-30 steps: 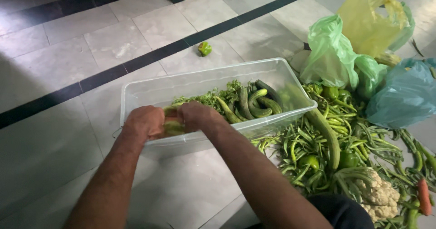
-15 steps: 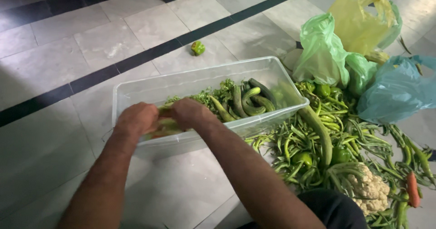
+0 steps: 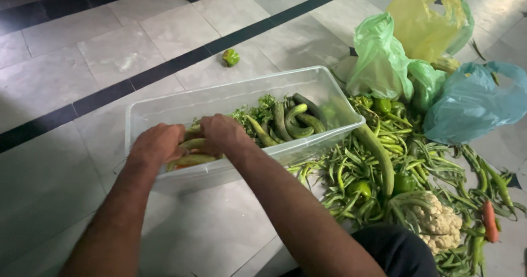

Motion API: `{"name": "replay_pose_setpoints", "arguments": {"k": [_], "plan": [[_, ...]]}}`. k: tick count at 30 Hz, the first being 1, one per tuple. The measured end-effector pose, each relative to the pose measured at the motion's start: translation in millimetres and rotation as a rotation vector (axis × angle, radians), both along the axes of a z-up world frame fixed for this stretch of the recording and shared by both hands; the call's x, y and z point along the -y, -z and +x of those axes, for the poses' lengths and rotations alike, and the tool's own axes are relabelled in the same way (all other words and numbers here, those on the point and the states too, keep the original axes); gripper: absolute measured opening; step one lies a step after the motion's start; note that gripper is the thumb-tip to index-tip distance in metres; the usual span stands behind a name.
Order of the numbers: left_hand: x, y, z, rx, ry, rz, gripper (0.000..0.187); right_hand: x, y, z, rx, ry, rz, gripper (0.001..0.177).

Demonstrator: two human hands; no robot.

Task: The person sorts a variety of fresh vegetables, including long beans, carrots, cucumbers, and green peppers, from a pile on the floor into a clear plastic container. The person handles the vegetables by hand, picking them up and placing them into the bin.

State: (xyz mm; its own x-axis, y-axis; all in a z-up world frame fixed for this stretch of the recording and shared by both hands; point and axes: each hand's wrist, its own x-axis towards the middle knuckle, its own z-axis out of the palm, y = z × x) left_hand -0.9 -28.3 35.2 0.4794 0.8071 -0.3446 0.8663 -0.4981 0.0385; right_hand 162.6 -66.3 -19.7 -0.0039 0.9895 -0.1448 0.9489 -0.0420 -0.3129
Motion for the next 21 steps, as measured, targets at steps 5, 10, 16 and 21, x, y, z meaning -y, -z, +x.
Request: {"name": "replay_pose_setpoints", "arguments": {"k": [5,10,16,21], "plan": [[3.5,-2.0,-1.5,0.076,0.025,0.019,0.032,-4.6,0.3,-0.3,0.03,-0.058,-0.112,0.064],[-2.4,6.8,-2.8,0.071,0.056,0.032,0.037,6.7,-15.0,-2.9,0.039,0.031,0.028,0.07],[-5.3,9.1,-0.2,0.112,0.038,0.023,0.06,12.7,-26.3,-3.2,0.013,-0.001,0.082,0.068],[-9.5,14.2,-3.7,0.187,0.064,0.025,0.072,7.1,-27.8,-3.0,0.008,-0.05,-0.062,0.048]]}}
